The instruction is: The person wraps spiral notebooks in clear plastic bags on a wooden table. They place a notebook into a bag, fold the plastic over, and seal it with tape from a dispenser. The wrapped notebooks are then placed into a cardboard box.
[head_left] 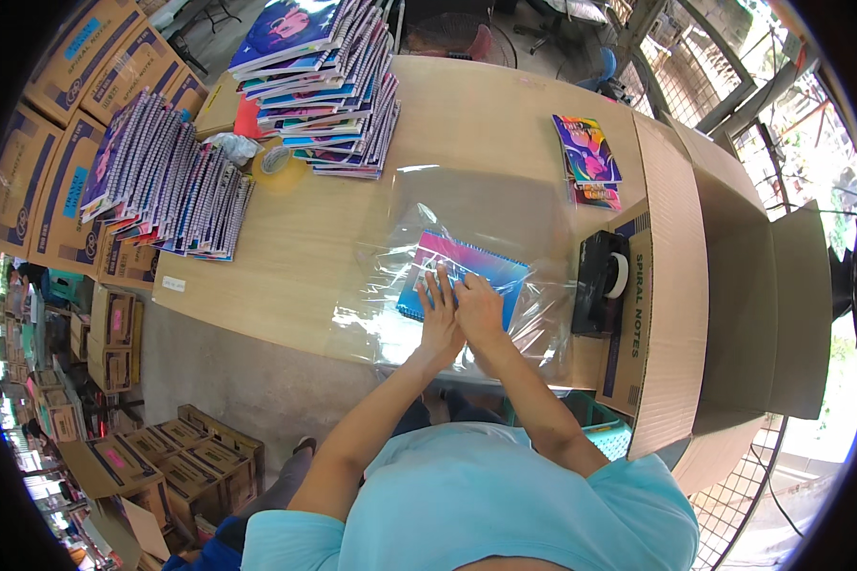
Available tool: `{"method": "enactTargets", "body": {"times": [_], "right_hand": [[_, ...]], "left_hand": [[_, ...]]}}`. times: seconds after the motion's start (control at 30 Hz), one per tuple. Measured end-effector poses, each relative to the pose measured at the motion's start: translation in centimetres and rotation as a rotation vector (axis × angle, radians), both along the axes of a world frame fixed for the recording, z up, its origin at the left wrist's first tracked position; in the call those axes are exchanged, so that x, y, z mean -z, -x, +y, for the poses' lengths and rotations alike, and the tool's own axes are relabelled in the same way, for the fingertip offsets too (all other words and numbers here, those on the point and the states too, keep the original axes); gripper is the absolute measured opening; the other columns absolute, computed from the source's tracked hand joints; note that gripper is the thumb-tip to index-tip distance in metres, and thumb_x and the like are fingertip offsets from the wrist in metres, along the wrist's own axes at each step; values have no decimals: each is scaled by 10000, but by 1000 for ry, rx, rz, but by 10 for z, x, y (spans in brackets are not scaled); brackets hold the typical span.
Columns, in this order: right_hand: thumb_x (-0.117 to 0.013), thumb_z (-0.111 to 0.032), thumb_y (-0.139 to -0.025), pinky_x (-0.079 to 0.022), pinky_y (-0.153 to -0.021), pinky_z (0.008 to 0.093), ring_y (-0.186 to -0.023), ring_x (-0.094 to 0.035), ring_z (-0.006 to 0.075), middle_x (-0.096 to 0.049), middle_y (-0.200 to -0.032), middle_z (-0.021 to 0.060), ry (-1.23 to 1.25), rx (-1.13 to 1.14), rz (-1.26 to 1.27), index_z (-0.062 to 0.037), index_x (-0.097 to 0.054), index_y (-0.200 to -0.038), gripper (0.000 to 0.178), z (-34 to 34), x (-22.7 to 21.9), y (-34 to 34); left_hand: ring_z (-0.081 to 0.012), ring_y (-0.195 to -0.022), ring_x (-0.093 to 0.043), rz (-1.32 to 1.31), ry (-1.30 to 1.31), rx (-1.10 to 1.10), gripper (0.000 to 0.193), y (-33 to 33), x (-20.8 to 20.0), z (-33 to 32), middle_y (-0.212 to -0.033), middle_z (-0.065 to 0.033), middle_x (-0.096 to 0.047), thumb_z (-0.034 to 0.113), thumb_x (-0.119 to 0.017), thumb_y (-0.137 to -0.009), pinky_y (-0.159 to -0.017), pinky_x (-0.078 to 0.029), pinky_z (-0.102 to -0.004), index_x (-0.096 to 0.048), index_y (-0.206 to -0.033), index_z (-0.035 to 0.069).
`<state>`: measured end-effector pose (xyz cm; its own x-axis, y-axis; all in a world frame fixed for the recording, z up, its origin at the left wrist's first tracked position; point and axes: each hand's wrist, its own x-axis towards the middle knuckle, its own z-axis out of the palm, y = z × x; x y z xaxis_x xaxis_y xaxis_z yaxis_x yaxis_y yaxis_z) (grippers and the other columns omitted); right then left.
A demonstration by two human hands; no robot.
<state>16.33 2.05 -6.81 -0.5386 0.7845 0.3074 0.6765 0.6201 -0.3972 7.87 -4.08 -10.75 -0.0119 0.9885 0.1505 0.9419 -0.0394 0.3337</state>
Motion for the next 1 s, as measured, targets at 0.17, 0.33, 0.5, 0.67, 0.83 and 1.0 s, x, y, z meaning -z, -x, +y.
{"method": "enactTargets", "body": {"times": [0.17,0.33,0.5,0.67,0.83,1.0], "right_hand": [[-621,-56,-729,-495,-678,379,-826,-591,251,-556,-817,75,-22,16,-13,-37,-637,-775,53,-2,3,4],[-628,-136,-795,-488,-763,413,-961,-573,275,-567,-954,95,126,21,-157,-29,-648,-979,213,-7,-4,-1],[-703,-327,-777,-346,-987,627,-1203,-440,337,-459,-1258,170,215,1,-363,26,-398,-1379,761,-35,-34,-5],[-750,-339,-717,-272,-1045,682,-1224,-422,333,-425,-1316,170,227,36,-399,55,-300,-1443,941,-44,-21,-3],[-767,-317,-683,-276,-1040,683,-1205,-437,332,-432,-1306,165,203,43,-367,46,-310,-1442,957,-45,-21,-2],[-749,-309,-679,-292,-1023,684,-1184,-451,332,-448,-1283,159,148,63,-337,40,-341,-1428,921,-44,-13,-4]], "left_hand": [[-604,-1396,25,-119,5,-16,677,-1,-4,5,-1521,-396,-9,226,-548,-871,-1095,-6,-704,-316,-1404,-120],[-599,-1400,30,2,177,133,762,9,-21,0,-1531,-377,-9,213,-636,-799,-1087,3,-714,-324,-1427,-85],[-494,-1444,-104,-32,408,226,835,109,-98,-23,-1577,-215,-171,153,-728,-680,-1079,-1,-724,-413,-1452,193],[-350,-1334,-410,265,-456,190,501,116,-127,79,-1379,-38,-546,132,-663,-799,-1115,-74,-678,-618,-1276,276],[-233,-1116,-600,46,30,427,186,173,-86,87,-969,-19,-726,132,-644,-826,-1142,-176,-562,-750,-956,213],[-286,-1193,-553,-211,-500,15,362,133,-71,-13,-1179,-57,-658,25,-579,-827,-1129,-239,-524,-643,-1168,128]]}}
